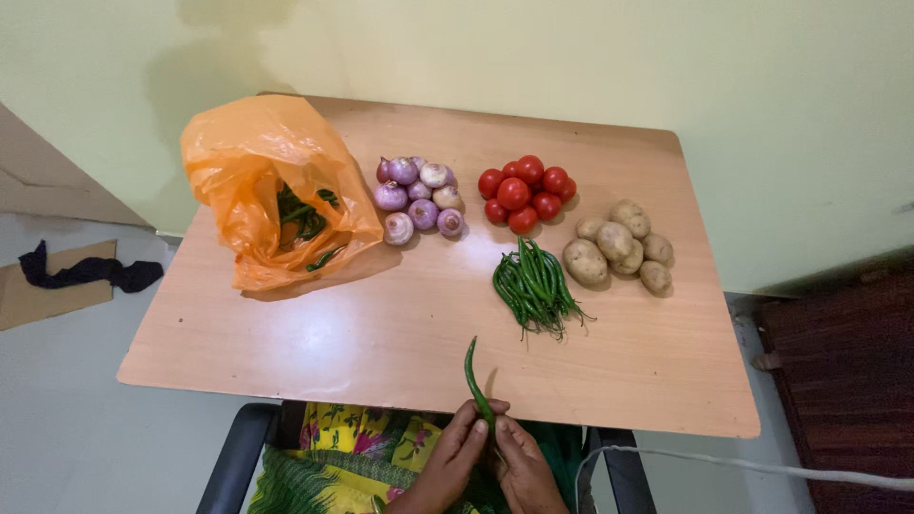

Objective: The person removes the stems from green chili peppers by hand, taking them from a plastic bag and placing the de-stemmed peppers into a pile on a table.

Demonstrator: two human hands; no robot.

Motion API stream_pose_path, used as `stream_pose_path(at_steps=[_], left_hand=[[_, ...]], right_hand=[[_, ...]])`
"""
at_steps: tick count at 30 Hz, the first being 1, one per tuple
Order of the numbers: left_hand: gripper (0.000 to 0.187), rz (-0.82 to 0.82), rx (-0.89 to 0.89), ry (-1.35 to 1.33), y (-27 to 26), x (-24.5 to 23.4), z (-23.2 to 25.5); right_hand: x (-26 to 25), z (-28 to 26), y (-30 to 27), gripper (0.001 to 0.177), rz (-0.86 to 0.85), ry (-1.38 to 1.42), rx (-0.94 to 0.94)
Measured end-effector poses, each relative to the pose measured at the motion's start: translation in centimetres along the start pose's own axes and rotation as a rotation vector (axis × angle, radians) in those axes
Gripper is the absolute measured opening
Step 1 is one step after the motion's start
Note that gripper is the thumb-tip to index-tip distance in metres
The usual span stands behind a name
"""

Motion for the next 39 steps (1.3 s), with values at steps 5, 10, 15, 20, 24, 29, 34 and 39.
stream_pose_path(at_steps=[5, 10, 15, 20, 24, 29, 34, 39], left_hand=[[0.031, -0.016, -0.072, -0.05, 0.4, 0.6, 0.3], [0.03, 0.018, -0.048, -0.066, 0.0, 0.5, 0.1], [0.028, 0.057, -0.134, -0.074, 0.0, 0.3, -0.9], [0.027, 0.086, -0.099, -0.053, 0.1, 0.0, -1.0], [0.028, 0.104, -0.057, -0.015, -0.3, -0.6, -0.6], [0.029, 0.156, -0.104, -0.013, -0.5, -1.0, -1.1], [0.026, 0.168, -0.021, -0.004, -0.9, -1.3, -1.9], [0.027, 0.274, -0.093, -0.198, -0.9, -2.5, -3.5]], right_hand=[[-2.2, 1.1, 1.5, 0.049, 0.027, -0.034, -0.002], [-2.3, 1.1, 1.6, 0.051, 0.029, -0.098, -0.042], [-3.9, 1.4, 2.1, 0.049, 0.128, -0.15, 0.019], [-3.0, 1.7, 3.2, 0.05, 0.023, -0.089, -0.046], [-1.7, 1.6, 2.8, 0.052, -0.062, -0.055, -0.046], [-1.0, 1.7, 3.1, 0.054, -0.072, -0.063, -0.002], [-1.3, 2.0, 3.2, 0.056, -0.064, -0.139, 0.019], [-1.9, 3.9, 4.3, 0.041, -0.201, -0.202, 0.03]])
Point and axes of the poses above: each hand's wrist, its own y-axis towards the middle knuckle, its own x-axis out of the palm, z = x × y, the point moved 8 cm from there along y, towards the middle knuckle, and after that the axes turned 7 degrees about y, right-handed, at the moved point
